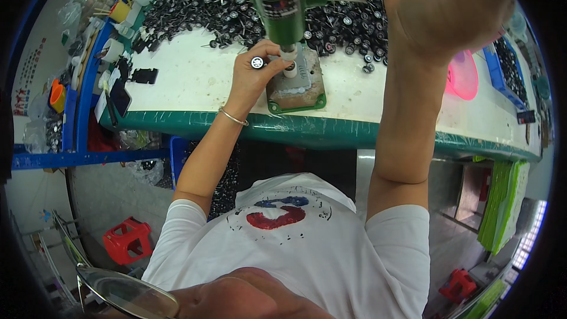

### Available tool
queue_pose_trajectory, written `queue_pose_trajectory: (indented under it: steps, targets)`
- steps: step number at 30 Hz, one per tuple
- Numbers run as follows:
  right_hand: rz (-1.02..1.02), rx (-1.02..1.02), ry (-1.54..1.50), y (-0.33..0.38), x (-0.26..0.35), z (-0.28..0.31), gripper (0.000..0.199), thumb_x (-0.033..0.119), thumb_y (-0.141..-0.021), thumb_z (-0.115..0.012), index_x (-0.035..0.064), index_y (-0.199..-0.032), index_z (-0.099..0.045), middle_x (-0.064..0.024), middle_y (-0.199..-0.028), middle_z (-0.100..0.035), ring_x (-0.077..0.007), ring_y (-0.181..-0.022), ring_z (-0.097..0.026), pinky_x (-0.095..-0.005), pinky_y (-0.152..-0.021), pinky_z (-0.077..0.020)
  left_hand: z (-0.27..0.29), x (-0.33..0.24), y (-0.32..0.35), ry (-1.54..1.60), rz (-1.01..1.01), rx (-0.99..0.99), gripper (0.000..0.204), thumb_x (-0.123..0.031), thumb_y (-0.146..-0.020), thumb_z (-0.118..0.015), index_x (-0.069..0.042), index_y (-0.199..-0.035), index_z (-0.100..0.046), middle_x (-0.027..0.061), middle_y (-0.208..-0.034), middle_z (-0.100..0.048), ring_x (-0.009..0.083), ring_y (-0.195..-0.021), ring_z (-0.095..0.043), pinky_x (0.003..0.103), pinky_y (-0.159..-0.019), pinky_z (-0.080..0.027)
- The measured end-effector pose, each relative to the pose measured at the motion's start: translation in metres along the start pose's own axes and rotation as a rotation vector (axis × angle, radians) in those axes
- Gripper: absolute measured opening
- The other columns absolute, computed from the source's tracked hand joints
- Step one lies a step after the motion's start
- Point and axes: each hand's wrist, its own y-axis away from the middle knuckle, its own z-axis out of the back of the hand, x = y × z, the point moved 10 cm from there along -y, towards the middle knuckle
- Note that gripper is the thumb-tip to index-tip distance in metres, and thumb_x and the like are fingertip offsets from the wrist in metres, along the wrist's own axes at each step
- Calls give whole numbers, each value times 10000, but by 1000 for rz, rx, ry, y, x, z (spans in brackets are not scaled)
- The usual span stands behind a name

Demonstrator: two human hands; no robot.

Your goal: The person assembles small plastic components using a manual press.

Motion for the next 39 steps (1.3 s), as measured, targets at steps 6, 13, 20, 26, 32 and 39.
queue_pose_trajectory:
  steps: [6,13,20,26,32,39]
  targets:
    - [-148,-169,-188,8,-12,11,309,168,-916,-459,119,-648,-315,15,-578,-244,-94,-490,-191,-272,-487,-179,-3,7,3,124,104,-5,114,-12,-789,-752,28,-881,-698,27,-915,-683,74,-806,-617,221,-740,-501]
    - [-564,-12,-94,-39,-114,-17,242,281,-1001,-555,168,-792,-512,109,-587,-356,-7,-452,-323,-177,-402,-254,6,36,11,290,375,-115,121,-82,-843,-729,-33,-947,-691,12,-854,-686,57,-727,-584,206,-626,-436]
    - [-811,-209,135,24,-119,10,215,257,-1014,-541,73,-1018,-651,4,-779,-616,-68,-598,-517,-193,-500,-392,92,56,13,539,267,-324,132,-64,-779,-708,-83,-875,-619,31,-821,-667,120,-756,-608,259,-664,-420]
    - [-1025,362,580,136,-164,135,260,327,-946,-637,93,-1035,-703,-2,-883,-625,-72,-768,-588,-240,-649,-471,206,54,4,-100,303,-460,262,-344,-923,-679,-92,-851,-677,2,-700,-640,68,-590,-585,213,-516,-331]
    - [-799,889,1021,228,-132,131,181,178,-866,-679,80,-1017,-657,-80,-1014,-600,-291,-861,-631,-387,-751,-511,227,59,-25,-677,299,-314,151,-216,-887,-695,-131,-988,-769,55,-823,-714,140,-669,-656,269,-612,-485]
    - [-651,855,1012,243,-134,125,162,150,-867,-669,58,-1000,-657,-91,-1080,-572,-293,-853,-629,-396,-746,-505,189,50,-37,-1204,85,-88,149,-265,-817,-741,-145,-902,-762,53,-894,-695,252,-799,-664,339,-695,-514]
